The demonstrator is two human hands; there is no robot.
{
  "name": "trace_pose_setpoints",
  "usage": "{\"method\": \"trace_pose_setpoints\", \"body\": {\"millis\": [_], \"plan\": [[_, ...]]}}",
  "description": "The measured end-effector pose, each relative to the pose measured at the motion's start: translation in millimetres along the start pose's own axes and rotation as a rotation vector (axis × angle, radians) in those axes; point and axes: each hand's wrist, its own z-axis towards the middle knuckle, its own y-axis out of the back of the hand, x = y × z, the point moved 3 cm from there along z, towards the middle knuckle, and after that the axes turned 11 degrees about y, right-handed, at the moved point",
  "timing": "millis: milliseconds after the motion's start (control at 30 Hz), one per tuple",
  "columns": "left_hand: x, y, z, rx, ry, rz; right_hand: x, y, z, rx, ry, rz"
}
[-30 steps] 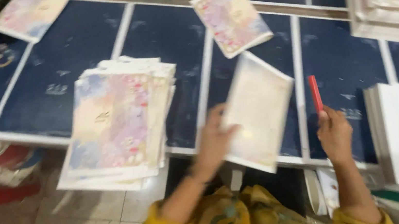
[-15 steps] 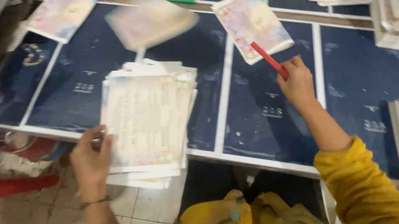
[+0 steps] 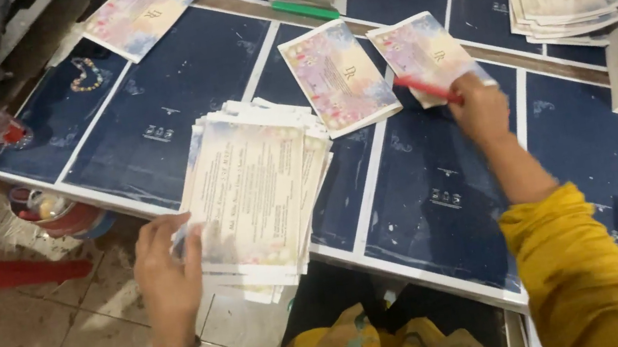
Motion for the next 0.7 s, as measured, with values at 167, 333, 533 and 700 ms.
{"method": "trace_pose_setpoints", "body": {"millis": [167, 333, 533, 700], "plan": [[-51.7, -45.4, -28.2, 0.232, -0.057, -0.421, -24.6, 158.6, 18.9, -0.064, -0.050, 0.232], [-130.6, -122.9, -62.7, 0.893, 0.047, -1.023, -36.5, 280.3, -5.8, -0.005, -0.347, 0.740], [-153.8, -199.9, -87.9, 1.096, 0.684, -1.673, -43.4, 264.6, -44.1, 0.390, -0.839, 1.002], [-155.8, -211.9, -133.2, 1.405, 0.858, -1.593, 18.3, 254.6, -92.3, 0.288, -0.707, 0.705]]}}
